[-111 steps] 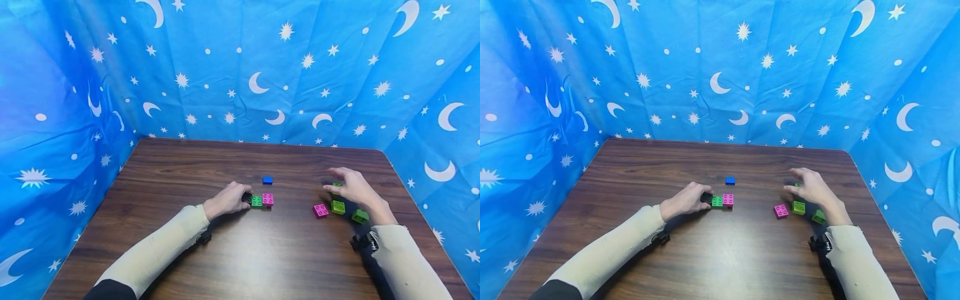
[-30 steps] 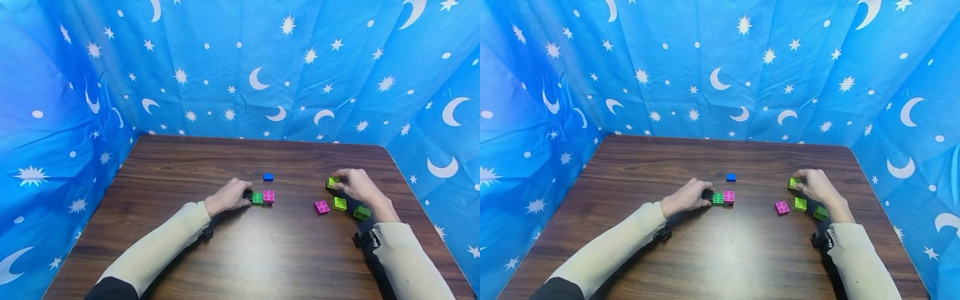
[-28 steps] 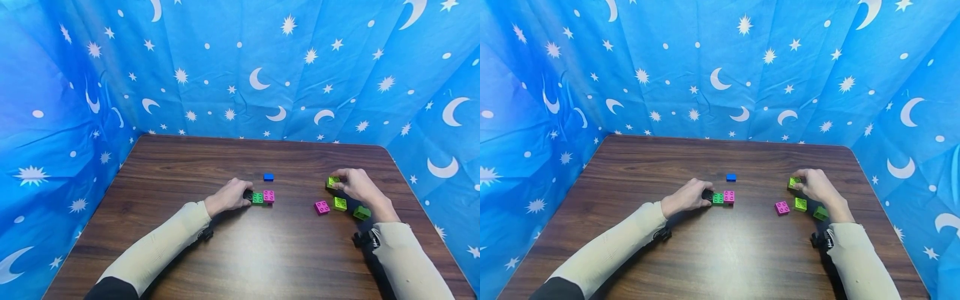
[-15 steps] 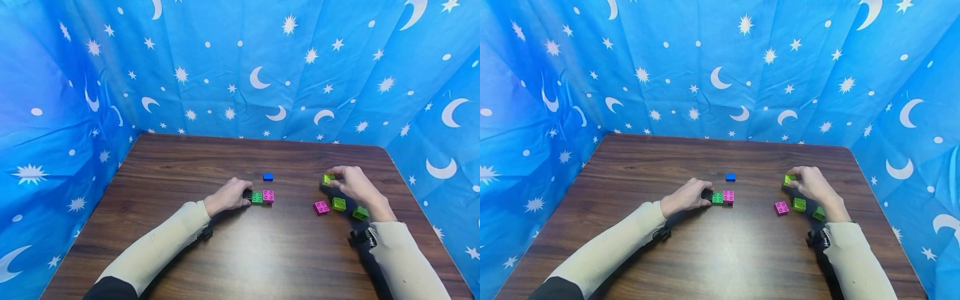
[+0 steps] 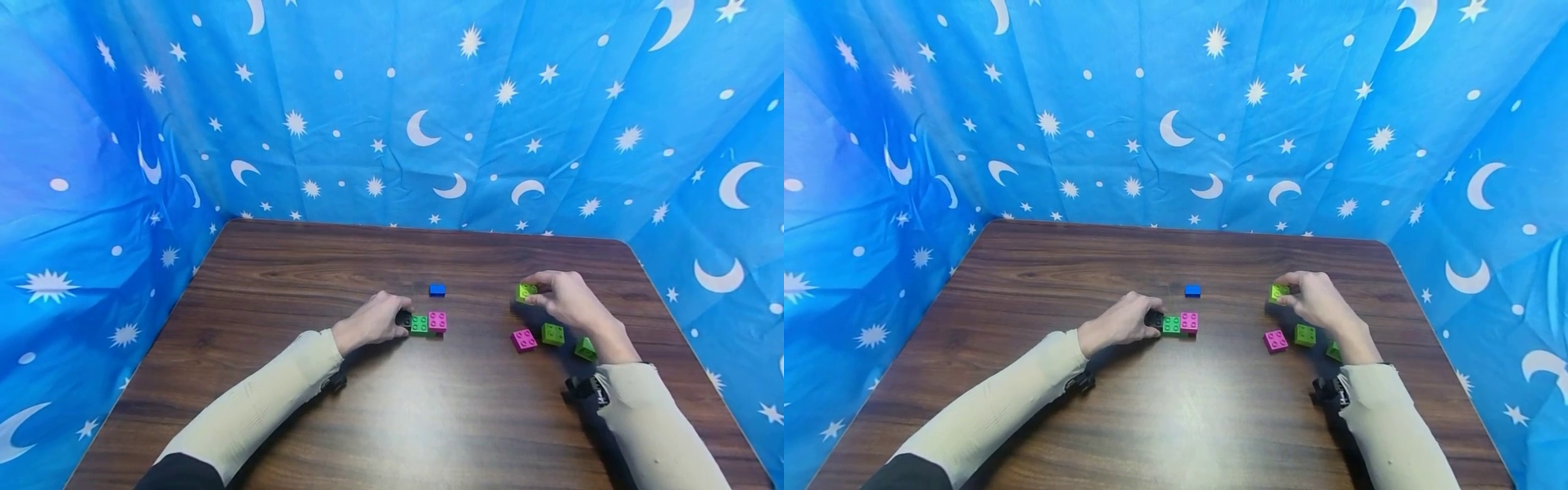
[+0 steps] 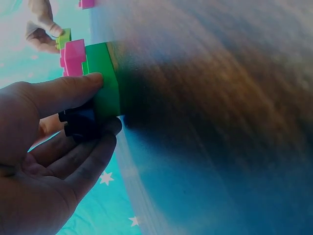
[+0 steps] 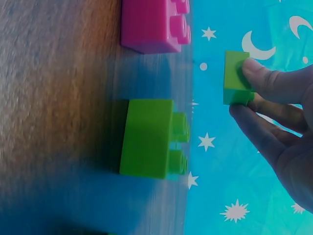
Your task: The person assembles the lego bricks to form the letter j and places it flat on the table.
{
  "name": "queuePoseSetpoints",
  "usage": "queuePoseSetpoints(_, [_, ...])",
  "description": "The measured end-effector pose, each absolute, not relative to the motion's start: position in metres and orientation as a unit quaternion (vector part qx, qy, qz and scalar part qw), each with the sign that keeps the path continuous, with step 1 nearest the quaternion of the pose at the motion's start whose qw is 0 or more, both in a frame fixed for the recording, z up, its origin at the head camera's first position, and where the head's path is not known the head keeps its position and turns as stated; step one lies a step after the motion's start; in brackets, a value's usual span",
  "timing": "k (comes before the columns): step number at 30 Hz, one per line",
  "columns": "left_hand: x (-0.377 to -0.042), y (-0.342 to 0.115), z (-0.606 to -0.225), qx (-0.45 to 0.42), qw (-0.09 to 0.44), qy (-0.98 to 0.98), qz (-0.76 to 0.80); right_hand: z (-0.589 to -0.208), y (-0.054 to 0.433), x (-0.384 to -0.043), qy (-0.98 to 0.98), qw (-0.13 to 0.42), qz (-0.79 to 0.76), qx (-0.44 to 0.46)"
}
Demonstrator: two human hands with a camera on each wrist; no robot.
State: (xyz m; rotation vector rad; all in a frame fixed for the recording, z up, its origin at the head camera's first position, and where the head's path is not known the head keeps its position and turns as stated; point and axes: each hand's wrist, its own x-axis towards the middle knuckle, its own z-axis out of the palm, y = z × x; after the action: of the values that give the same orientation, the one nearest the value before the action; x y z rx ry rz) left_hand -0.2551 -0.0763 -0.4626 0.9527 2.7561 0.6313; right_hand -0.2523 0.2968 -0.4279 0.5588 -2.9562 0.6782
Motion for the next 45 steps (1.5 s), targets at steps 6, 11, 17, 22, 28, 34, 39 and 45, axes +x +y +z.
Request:
queuePoseSetpoints(6, [-0.254, -0.077, -0.463, 0.316, 0.077, 0.921, 0.213, -0.429, 0.289, -0.253, -0.948, 0.060, 0.235, 0.206])
queuePoseSetpoints(11, [-0.252, -0.077, -0.464, 0.312, 0.082, 0.923, 0.212, -0.430, 0.283, -0.254, -0.940, 0.079, 0.241, 0.228])
queuePoseSetpoints(17, [-0.254, -0.076, -0.463, 0.322, 0.075, 0.921, 0.209, -0.430, 0.281, -0.255, -0.937, 0.092, 0.237, 0.238])
queuePoseSetpoints(22, [-0.255, -0.075, -0.462, 0.322, 0.071, 0.920, 0.212, -0.428, 0.276, -0.256, -0.927, 0.102, 0.254, 0.257])
queuePoseSetpoints(28, [-0.255, -0.075, -0.463, 0.327, 0.070, 0.920, 0.206, -0.427, 0.267, -0.256, -0.916, 0.114, 0.271, 0.274])
queuePoseSetpoints(34, [-0.253, -0.077, -0.466, 0.320, 0.074, 0.921, 0.212, -0.425, 0.255, -0.256, -0.908, 0.118, 0.274, 0.296])
queuePoseSetpoints(39, [-0.253, -0.077, -0.464, 0.322, 0.070, 0.921, 0.206, -0.425, 0.246, -0.256, -0.907, 0.111, 0.273, 0.302])
queuePoseSetpoints(45, [-0.253, -0.074, -0.462, 0.323, 0.064, 0.923, 0.200, -0.425, 0.238, -0.254, -0.907, 0.104, 0.265, 0.310])
